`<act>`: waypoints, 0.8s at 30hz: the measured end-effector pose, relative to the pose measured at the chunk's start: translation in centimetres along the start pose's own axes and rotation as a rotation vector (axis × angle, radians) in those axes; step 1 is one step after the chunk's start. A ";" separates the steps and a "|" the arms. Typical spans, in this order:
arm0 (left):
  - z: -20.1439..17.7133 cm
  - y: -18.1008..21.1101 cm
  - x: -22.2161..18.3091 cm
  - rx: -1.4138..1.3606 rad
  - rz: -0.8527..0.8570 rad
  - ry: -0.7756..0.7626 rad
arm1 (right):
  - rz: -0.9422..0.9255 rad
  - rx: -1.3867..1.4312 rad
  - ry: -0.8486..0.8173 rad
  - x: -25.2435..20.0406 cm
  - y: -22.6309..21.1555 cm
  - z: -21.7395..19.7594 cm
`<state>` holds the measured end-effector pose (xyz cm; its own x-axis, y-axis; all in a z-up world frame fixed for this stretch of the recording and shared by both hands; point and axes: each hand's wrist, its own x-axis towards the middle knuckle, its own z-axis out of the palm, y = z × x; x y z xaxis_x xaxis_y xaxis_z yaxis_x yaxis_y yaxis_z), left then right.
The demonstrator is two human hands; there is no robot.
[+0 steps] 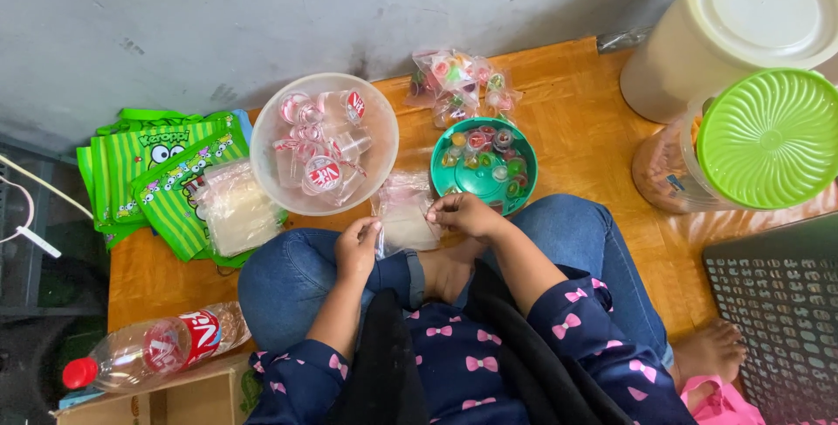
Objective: The person puts individual small plastic containers of colorful jelly into small clear plastic bags by hand while sitting on the floor.
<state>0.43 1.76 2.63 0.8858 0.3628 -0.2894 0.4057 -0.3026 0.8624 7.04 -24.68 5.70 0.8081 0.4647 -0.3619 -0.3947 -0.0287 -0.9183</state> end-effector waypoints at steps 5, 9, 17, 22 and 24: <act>-0.2 4.6 -2.3 -0.290 -0.061 -0.049 | 0.069 0.027 -0.068 -0.6 -1.4 -0.6; -0.6 7.6 -4.1 -0.424 -0.021 -0.128 | 0.109 0.146 -0.151 -1.1 -1.7 0.1; -3.5 9.3 -5.3 0.094 0.205 -0.091 | 0.188 0.200 -0.148 -0.4 -1.9 -0.2; -3.8 7.1 -4.0 -0.267 0.038 -0.138 | 0.208 0.236 -0.132 -1.2 -2.5 0.0; -5.2 8.5 -4.3 -0.246 0.092 -0.179 | 0.140 0.221 -0.164 -1.0 -1.7 -0.3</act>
<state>-1.10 2.23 13.32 0.9507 0.1763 -0.2552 0.2748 -0.0973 0.9566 7.02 -25.38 7.63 0.6648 0.6070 -0.4354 -0.5974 0.0821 -0.7977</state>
